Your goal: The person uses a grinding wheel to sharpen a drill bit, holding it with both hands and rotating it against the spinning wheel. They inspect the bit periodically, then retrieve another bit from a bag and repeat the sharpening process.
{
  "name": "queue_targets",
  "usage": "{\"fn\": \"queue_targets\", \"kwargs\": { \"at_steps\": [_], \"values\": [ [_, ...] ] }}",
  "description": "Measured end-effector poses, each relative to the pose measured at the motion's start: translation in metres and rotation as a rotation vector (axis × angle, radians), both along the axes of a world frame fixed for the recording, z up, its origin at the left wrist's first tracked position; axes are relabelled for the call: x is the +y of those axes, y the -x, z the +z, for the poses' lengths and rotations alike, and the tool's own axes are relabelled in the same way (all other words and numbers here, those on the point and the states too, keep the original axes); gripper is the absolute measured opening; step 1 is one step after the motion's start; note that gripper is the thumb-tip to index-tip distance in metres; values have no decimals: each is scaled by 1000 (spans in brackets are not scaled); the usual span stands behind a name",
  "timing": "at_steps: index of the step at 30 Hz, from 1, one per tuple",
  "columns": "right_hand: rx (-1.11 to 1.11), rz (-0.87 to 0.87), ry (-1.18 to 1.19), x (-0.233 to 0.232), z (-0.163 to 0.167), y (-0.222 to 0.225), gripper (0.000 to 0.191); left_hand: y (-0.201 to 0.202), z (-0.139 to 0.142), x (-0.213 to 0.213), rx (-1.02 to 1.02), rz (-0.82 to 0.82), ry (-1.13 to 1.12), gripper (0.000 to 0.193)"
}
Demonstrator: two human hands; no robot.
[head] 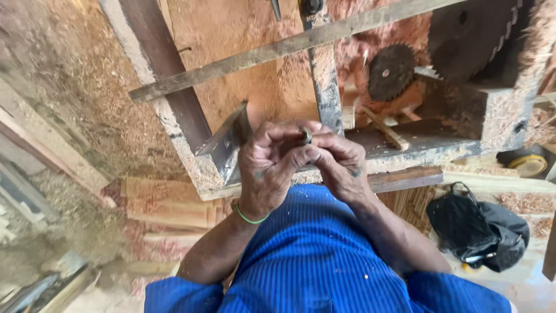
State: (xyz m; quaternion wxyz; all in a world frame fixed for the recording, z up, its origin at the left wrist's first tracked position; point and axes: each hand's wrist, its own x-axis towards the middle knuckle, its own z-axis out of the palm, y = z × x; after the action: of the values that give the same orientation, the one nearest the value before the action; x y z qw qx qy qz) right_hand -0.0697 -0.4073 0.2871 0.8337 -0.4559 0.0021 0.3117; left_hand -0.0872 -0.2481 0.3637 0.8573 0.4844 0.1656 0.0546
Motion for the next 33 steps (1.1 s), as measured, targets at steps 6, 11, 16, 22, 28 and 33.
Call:
{"fn": "queue_targets", "kwargs": {
  "at_steps": [6,11,16,22,28,33],
  "values": [
    [-111,5,-91,-8,27,34,18,53,21,-12,-7,9,-16,23],
    [-112,20,-91,-11,37,46,20,70,28,-12,-44,-14,-46,21],
    [-156,17,-108,-9,43,47,20,76,36,-12,-58,-20,-38,19],
    [-143,56,-126,-8,38,52,20,81,36,-12,-50,2,-19,19],
    [-4,89,-61,-8,29,51,20,68,27,-13,-1,46,-83,24],
    [91,80,-132,-6,22,33,18,42,14,-8,170,22,-34,26]
  ]
}}
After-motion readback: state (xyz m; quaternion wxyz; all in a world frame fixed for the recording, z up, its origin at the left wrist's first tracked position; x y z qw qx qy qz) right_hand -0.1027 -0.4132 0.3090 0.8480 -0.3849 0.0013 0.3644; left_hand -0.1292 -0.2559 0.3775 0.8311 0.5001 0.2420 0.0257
